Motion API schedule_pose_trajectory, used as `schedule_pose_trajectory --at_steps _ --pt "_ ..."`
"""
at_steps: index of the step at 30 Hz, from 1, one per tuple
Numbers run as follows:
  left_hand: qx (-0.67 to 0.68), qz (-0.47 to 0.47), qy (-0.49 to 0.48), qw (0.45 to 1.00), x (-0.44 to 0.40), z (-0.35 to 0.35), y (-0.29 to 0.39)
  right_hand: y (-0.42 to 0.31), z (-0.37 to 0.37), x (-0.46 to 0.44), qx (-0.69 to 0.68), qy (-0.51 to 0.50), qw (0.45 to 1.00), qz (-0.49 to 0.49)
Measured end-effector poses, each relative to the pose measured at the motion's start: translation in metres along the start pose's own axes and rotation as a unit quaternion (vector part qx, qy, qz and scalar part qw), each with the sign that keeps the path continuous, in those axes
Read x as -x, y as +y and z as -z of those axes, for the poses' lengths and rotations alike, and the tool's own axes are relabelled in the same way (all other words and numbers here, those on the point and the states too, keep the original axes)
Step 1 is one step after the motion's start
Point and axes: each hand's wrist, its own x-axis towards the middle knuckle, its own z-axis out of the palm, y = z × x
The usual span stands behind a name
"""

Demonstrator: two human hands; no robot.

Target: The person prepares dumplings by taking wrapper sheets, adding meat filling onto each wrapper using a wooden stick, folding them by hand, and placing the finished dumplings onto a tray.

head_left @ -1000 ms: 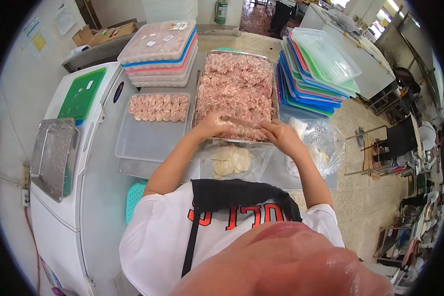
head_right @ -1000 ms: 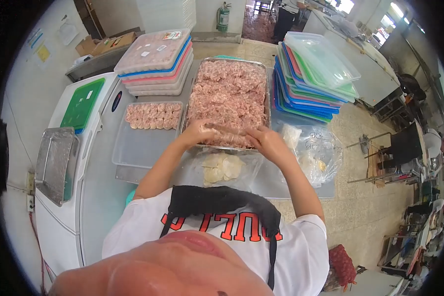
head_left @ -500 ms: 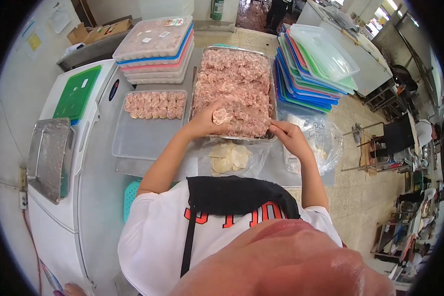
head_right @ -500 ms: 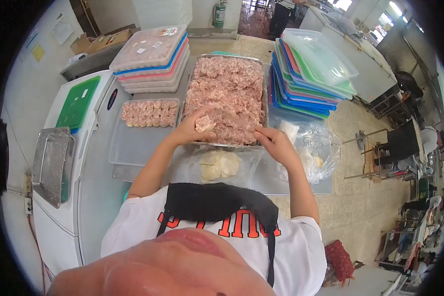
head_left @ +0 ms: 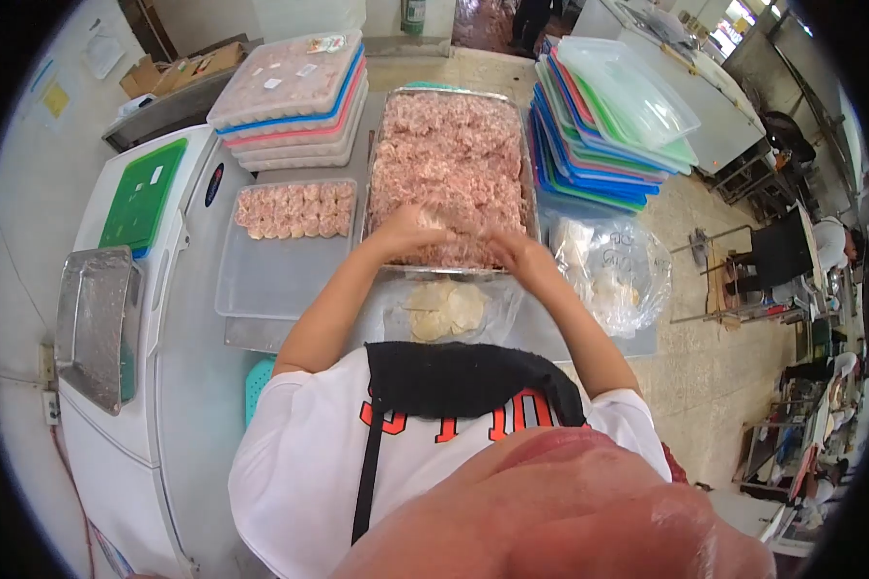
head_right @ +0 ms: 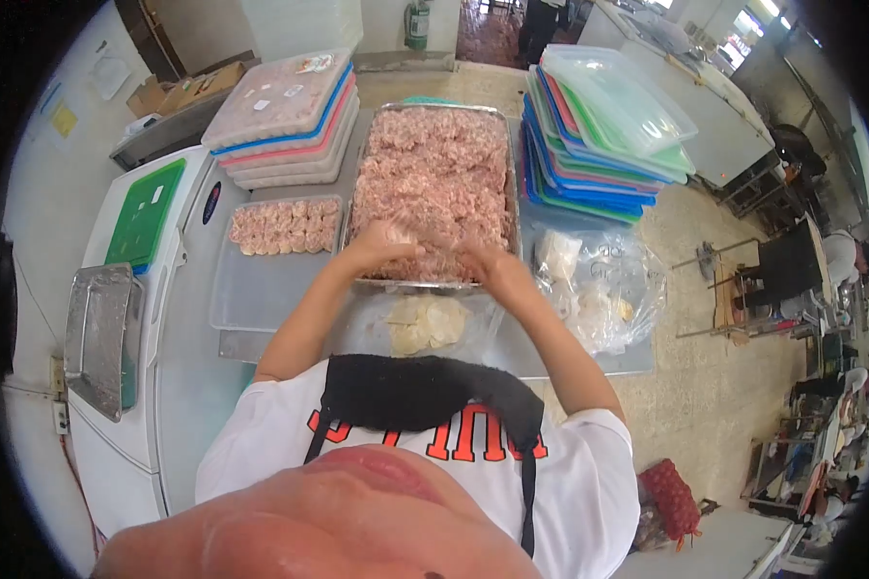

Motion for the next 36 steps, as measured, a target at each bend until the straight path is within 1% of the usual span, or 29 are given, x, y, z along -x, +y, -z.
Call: schedule_pose_trajectory --at_steps 1,3,4,5,7,8,10,11,13,14,15,16,17,18,19,20,21,22,24,25,27,28,29,31,32,33,34,36 --pt "0.040 -0.010 -0.013 0.999 0.004 -0.002 0.000 0.001 0.014 -0.005 0.115 -0.099 0.985 -0.084" --pt "0.115 -0.031 -0.033 0.992 0.011 0.002 -0.001 0.012 0.027 -0.001 0.106 -0.109 0.982 -0.109" --pt "0.085 -0.034 -0.017 0.996 0.012 0.004 -0.002 0.012 0.032 0.000 0.100 -0.116 0.981 -0.121" --pt "0.057 -0.034 0.000 0.998 0.011 0.008 -0.003 0.011 0.041 -0.001 0.054 -0.102 0.985 -0.130" --pt "0.025 -0.073 0.029 0.997 0.016 0.010 0.002 -0.011 0.064 0.001 -0.045 -0.080 0.983 -0.160" --pt "-0.008 -0.122 0.049 0.991 0.015 0.011 0.002 -0.020 0.068 0.003 -0.138 -0.049 0.976 -0.159" --pt "-0.079 -0.224 0.090 0.967 0.011 0.010 0.007 -0.044 0.075 0.004 -0.217 -0.054 0.963 -0.149" --pt "-0.054 -0.160 0.044 0.985 0.019 0.012 0.034 -0.050 0.065 0.006 -0.213 -0.075 0.965 -0.134" --pt "-0.084 -0.134 0.000 0.987 0.016 0.012 0.031 -0.057 0.048 0.006 -0.202 -0.112 0.968 -0.103" --pt "-0.100 -0.124 -0.022 0.987 0.012 0.012 0.027 -0.050 0.047 0.005 -0.155 -0.105 0.979 -0.087" --pt "-0.126 -0.139 0.009 0.982 0.009 0.008 0.023 -0.038 0.051 0.002 -0.106 -0.098 0.987 -0.070" --pt "-0.109 -0.115 0.015 0.987 0.008 0.006 0.018 -0.041 0.058 -0.004 -0.056 -0.091 0.993 -0.050" --pt "-0.094 -0.092 0.024 0.991 0.006 0.006 0.014 -0.052 0.069 -0.004 0.043 -0.054 0.996 -0.048" --pt "-0.081 -0.070 0.032 0.994 0.003 0.007 0.008 -0.060 0.066 -0.003 0.048 -0.024 0.998 -0.034" --pt "-0.098 -0.075 0.062 0.990 0.001 0.005 0.001 -0.067 0.061 -0.002 0.051 0.005 0.998 -0.021" --pt "-0.089 -0.069 0.059 0.992 0.000 0.004 -0.005 -0.072 0.057 0.000 0.055 0.035 0.998 -0.009" --pt "-0.079 -0.065 0.057 0.993 0.000 0.005 -0.004 -0.065 0.047 0.000 0.095 -0.015 0.995 -0.015" --pt "-0.069 -0.060 0.053 0.994 0.001 0.005 -0.004 -0.052 0.038 -0.004 0.063 -0.020 0.998 -0.013" --pt "-0.120 -0.069 0.089 0.986 0.008 -0.002 -0.016 -0.018 0.032 -0.007 0.001 -0.029 1.000 -0.011" --pt "-0.146 -0.075 0.112 0.980 0.010 -0.001 -0.016 -0.007 0.037 -0.007 0.146 -0.097 0.979 -0.108" --pt "-0.002 -0.023 0.017 1.000 0.022 0.007 -0.005 0.007 0.052 -0.001 0.116 -0.101 0.981 -0.120" --pt "0.071 0.004 -0.031 0.997 0.026 0.010 0.003 0.005 0.059 0.001 0.103 -0.104 0.981 -0.126" --pt "0.018 -0.058 0.014 0.998 0.026 0.010 0.009 -0.001 0.065 0.003 0.011 -0.076 0.988 -0.133" --pt "-0.084 -0.176 0.101 0.976 0.027 0.006 0.016 -0.024 0.074 0.004 -0.063 -0.055 0.990 -0.110" --pt "-0.086 -0.143 0.081 0.983 0.025 0.004 0.016 -0.038 0.076 0.002 -0.101 -0.043 0.989 -0.097" --pt "-0.089 -0.110 0.060 0.988 0.022 0.003 0.016 -0.052 0.076 0.000 -0.129 -0.058 0.987 -0.076" --pt "-0.092 -0.077 0.039 0.992 0.019 0.003 0.015 -0.052 0.068 0.002 -0.133 -0.076 0.986 -0.069" --pt "-0.152 -0.128 0.040 0.979 0.017 0.003 0.017 -0.044 0.048 0.007 -0.143 -0.112 0.982 -0.056"
